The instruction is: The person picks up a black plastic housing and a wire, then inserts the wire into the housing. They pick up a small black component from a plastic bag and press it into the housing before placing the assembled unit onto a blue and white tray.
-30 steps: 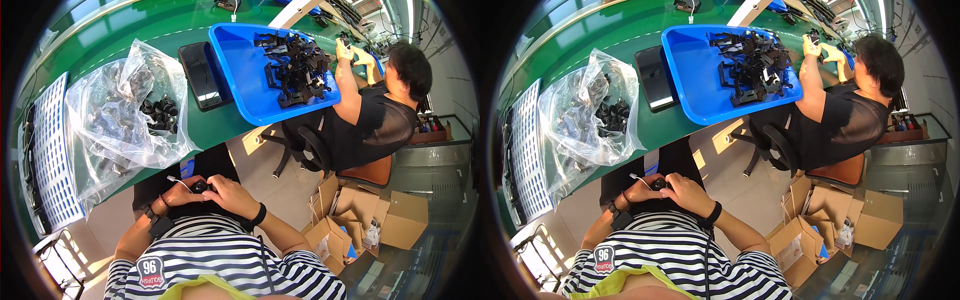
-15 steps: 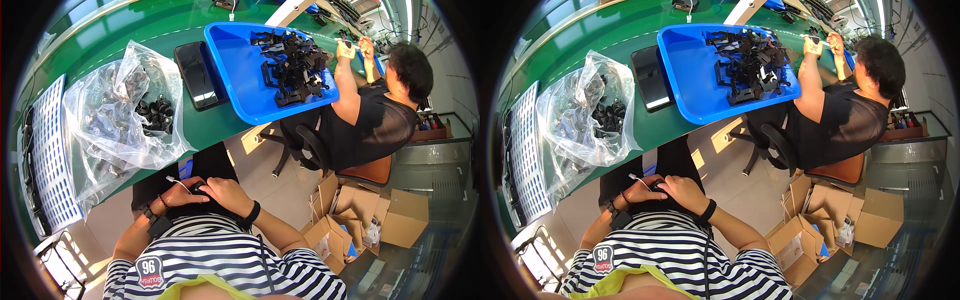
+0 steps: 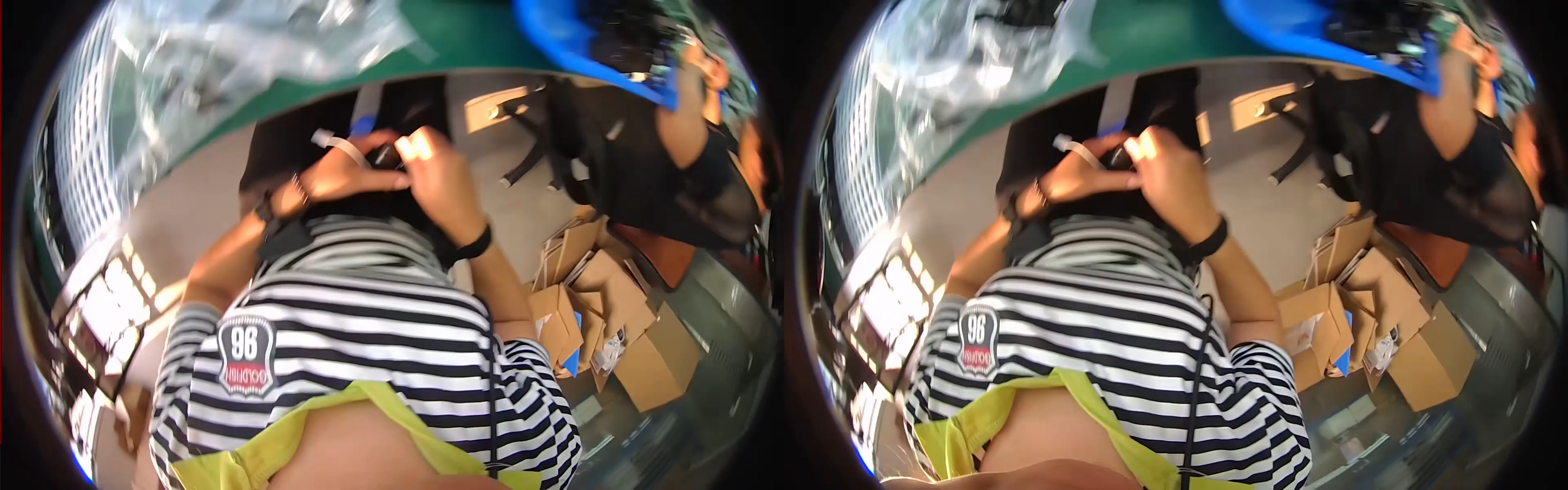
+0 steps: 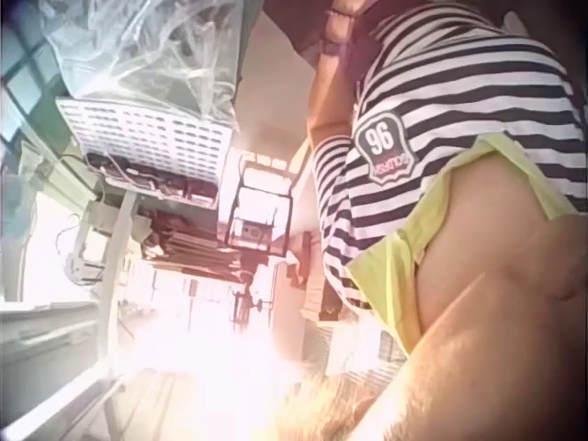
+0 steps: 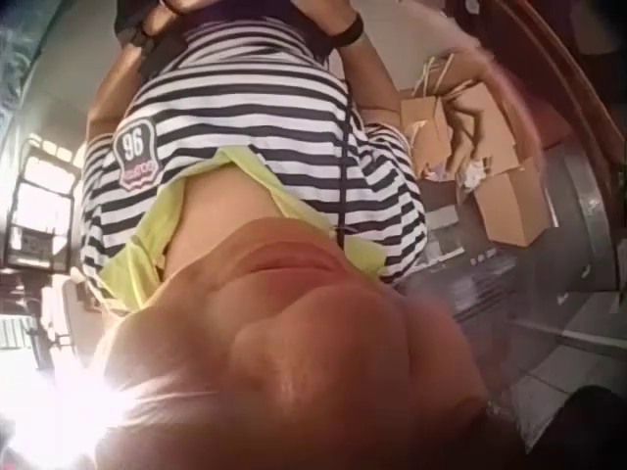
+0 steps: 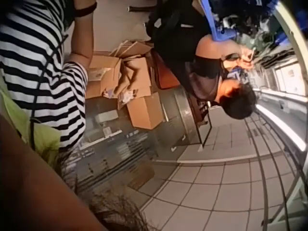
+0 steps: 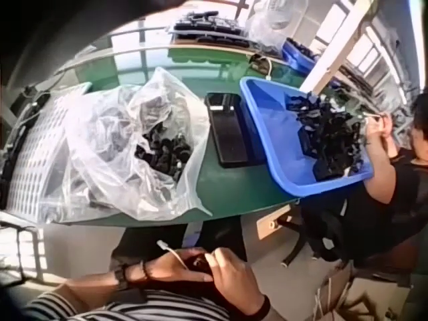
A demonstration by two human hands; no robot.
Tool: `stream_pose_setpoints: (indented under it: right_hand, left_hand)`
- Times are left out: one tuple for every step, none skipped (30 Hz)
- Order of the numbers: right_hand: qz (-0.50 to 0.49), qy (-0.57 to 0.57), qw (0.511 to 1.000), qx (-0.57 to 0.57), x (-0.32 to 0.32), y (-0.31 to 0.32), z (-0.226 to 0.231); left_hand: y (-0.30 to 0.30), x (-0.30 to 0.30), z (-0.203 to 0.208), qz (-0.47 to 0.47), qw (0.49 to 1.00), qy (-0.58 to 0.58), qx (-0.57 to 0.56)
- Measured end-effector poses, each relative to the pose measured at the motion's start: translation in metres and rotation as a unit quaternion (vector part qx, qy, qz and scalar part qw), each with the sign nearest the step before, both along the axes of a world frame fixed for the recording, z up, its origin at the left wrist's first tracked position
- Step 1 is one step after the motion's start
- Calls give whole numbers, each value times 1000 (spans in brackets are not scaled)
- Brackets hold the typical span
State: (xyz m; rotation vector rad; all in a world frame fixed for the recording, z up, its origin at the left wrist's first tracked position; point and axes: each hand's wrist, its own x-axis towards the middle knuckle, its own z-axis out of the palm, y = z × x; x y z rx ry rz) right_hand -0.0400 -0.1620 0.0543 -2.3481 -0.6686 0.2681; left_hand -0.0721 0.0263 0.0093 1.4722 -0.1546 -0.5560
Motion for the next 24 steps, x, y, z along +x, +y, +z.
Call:
stream_pose_setpoints:
  right_hand:
    - [-5,-8,1000,19,2,-4,4]
    - [14,25,999,43,6,-9,14]
    - [31,57,996,66,5,-12,17]
    - [40,67,995,67,8,-15,13]
    - [42,100,990,89,6,-16,12]
    - [42,130,984,111,3,-18,11]
    - [41,158,978,132,1,-20,11]
    - [43,163,977,131,0,-22,12]
    - [43,181,975,121,-1,-24,13]
    - [39,198,973,112,-3,-25,14]
    - [36,214,971,102,-4,-26,15]
    - [36,215,971,102,-5,-26,16]
    - [47,188,979,67,-5,-26,17]
    - [59,162,985,31,-5,-26,18]
    - [70,135,988,-5,-5,-26,19]
    - [71,136,988,-5,-5,-26,19]
    - [77,109,991,-16,-6,-26,19]
    - [84,81,993,-28,-6,-26,19]
    - [90,54,994,-39,-6,-25,19]
    - [91,55,994,-39,-7,-24,18]
    - [71,72,995,-14,-7,-23,18]
    - [50,89,995,10,-7,-22,18]
    - [30,106,993,35,-8,-21,18]
    - [30,106,993,35,-8,-21,17]
  left_hand:
    - [0,8,-1,-4,999,-26,20]
    - [0,11,0,-2,998,-58,39]
    - [4,3,2,8,998,-34,42]
    - [7,8,4,1,998,-28,62]
    - [10,7,6,-8,997,-20,81]
    - [11,3,7,-19,995,-15,98]
    - [10,-1,7,-16,995,-9,98]
    - [9,-3,8,-16,996,-17,90]
    - [8,-5,8,-16,996,-27,81]
    - [7,-7,9,-20,996,-38,73]
    - [7,-8,11,-20,996,-38,73]
    - [7,-9,14,-25,996,-30,80]
    - [7,-9,18,-29,996,-23,87]
    - [7,-10,19,-34,995,-15,94]
    - [7,-10,19,-33,995,-14,94]
    - [7,-10,19,-32,994,-21,98]
    - [7,-11,19,-31,994,-28,102]
    - [7,-11,20,-30,993,-34,106]
    - [7,-11,20,-29,993,-33,106]
    - [6,-10,21,-25,994,-34,102]
    - [6,-10,22,-22,994,-36,99]
    - [5,-9,22,-19,995,-37,95]
    - [4,-9,21,-18,995,-36,95]
    - [4,-9,20,-17,994,-36,99]
